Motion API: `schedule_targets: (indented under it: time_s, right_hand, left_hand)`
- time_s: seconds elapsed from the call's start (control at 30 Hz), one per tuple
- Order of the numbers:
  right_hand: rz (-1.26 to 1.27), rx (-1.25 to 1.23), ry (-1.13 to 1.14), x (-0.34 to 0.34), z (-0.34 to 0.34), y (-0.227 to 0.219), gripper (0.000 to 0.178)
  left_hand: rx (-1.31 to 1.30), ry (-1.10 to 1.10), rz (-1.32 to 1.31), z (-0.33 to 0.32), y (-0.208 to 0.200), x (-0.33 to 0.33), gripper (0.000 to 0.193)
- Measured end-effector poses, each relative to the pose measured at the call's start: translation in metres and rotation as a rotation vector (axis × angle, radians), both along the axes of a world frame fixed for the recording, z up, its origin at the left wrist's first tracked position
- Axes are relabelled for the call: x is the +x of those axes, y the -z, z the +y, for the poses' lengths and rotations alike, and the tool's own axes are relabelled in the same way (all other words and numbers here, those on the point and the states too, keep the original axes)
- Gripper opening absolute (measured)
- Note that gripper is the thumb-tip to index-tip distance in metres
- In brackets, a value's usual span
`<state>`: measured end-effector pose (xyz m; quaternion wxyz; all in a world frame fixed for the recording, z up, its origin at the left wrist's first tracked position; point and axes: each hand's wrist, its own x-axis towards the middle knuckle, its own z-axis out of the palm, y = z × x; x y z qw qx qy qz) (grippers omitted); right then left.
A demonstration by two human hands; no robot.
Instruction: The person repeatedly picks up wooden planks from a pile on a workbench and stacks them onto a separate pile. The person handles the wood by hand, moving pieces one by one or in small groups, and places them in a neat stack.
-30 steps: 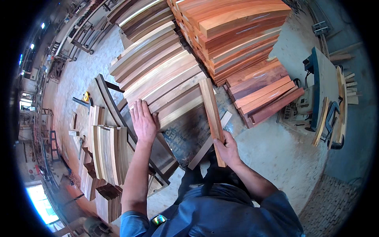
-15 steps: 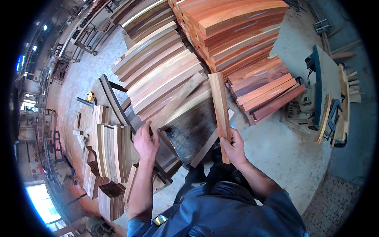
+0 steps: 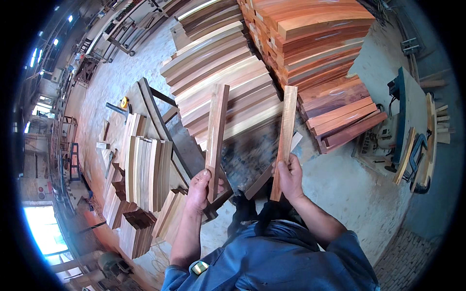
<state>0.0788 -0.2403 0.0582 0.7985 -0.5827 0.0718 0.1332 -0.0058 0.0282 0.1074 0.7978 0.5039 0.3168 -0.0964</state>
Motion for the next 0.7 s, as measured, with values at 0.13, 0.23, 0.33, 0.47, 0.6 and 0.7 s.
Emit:
schedule_targets:
  time_s: [0.13, 0.23, 0.33, 0.47, 0.6, 0.7]
  right_hand:
    - [0.011, 0.14, 0.033, -0.005, 0.012, -0.006, 0.02]
    - [0.071, 0.047, 0.097, -0.011, 0.025, 0.011, 0.018]
    - [0.339, 0.076, -0.077, -0.013, 0.028, 0.038, 0.015]
    - [0.5, 0.17, -0.06, -0.024, 0.047, 0.06, 0.017]
    - [0.621, 0.213, -0.086, -0.022, 0.065, 0.077, 0.022]
    - [0.697, 0.145, -0.107, -0.014, 0.076, 0.089, 0.026]
  left_hand:
    - [0.126, -0.014, -0.007, 0.001, -0.002, -0.008, 0.037]
    - [0.319, -0.029, -0.047, 0.003, -0.001, -0.017, 0.027]
    - [0.728, -0.019, -0.099, 0.007, -0.003, -0.024, 0.026]
    - [1.204, 0.007, -0.122, 0.009, -0.017, -0.025, 0.038]
    - [1.512, 0.017, -0.091, 0.013, -0.021, -0.03, 0.044]
    - [1.593, 0.057, -0.056, 0.019, -0.022, -0.033, 0.045]
